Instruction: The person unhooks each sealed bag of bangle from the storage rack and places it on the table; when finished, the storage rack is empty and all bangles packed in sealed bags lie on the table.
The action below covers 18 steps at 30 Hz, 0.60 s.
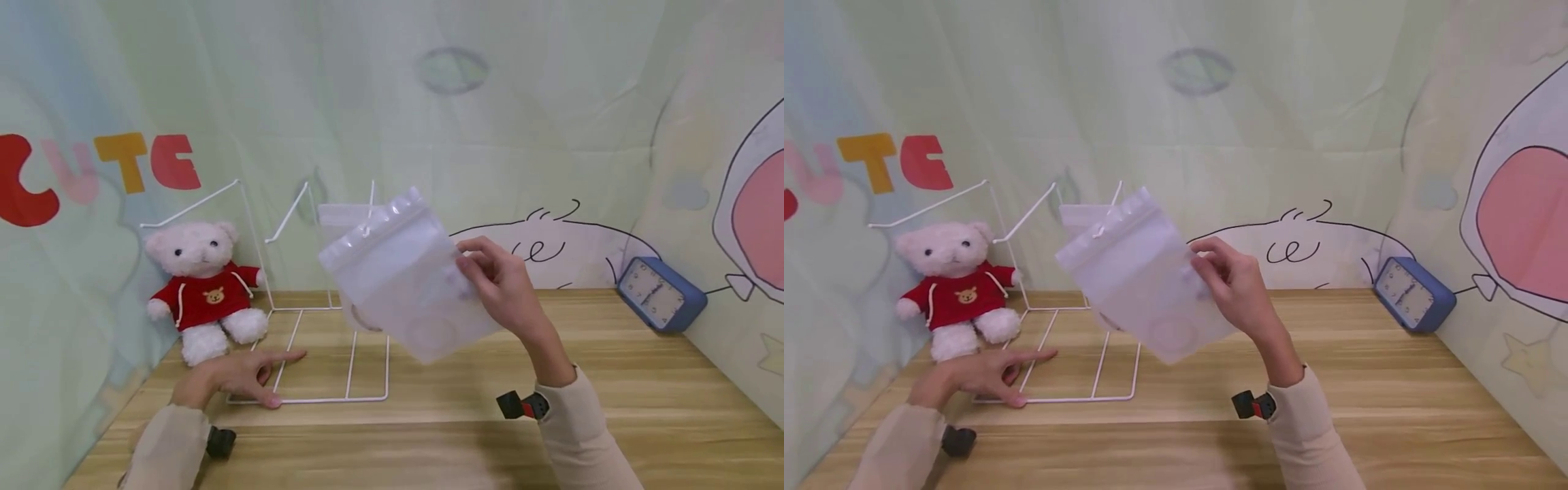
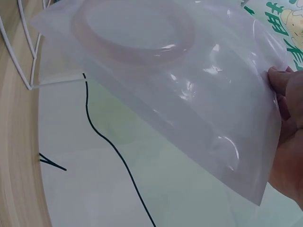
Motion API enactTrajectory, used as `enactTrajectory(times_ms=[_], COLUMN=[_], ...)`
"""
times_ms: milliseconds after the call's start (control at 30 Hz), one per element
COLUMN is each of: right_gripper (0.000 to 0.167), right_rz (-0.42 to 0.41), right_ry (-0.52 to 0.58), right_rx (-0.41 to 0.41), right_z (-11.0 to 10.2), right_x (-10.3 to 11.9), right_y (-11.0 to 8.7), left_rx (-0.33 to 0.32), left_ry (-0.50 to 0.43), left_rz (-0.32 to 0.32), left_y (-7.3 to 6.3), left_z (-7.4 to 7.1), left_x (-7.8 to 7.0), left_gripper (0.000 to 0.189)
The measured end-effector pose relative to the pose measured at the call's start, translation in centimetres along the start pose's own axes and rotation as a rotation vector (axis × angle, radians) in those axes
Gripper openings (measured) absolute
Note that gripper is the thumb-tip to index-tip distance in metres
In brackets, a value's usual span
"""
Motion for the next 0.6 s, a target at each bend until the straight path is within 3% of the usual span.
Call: enactTrajectory(times_ms=[200, 600], right_gripper=[0.013, 0.016], right_rz=[0.004, -0.023], right_ry=[0.015, 0.048], right_rx=[0.043, 0.039], right_z=[-0.3, -2.0], right_x=[0.6, 1.9], right_y=[-0.1, -0.3], left_rx=[0.004, 0.013], left_ry=[-0.007, 0.025], left_rz=[0.006, 0.004], left_y=[-0.2, 0.0], left_z=[0.1, 0.0], left_x=[-0.1, -0.2], left_gripper=[0.087, 0.085])
Point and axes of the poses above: each hand's wrist, its own y-axis towards the middle knuckle, its own z-axis out of the palm, x = y × z, the point moved 10 cm from there along y, towards the middle knuckle
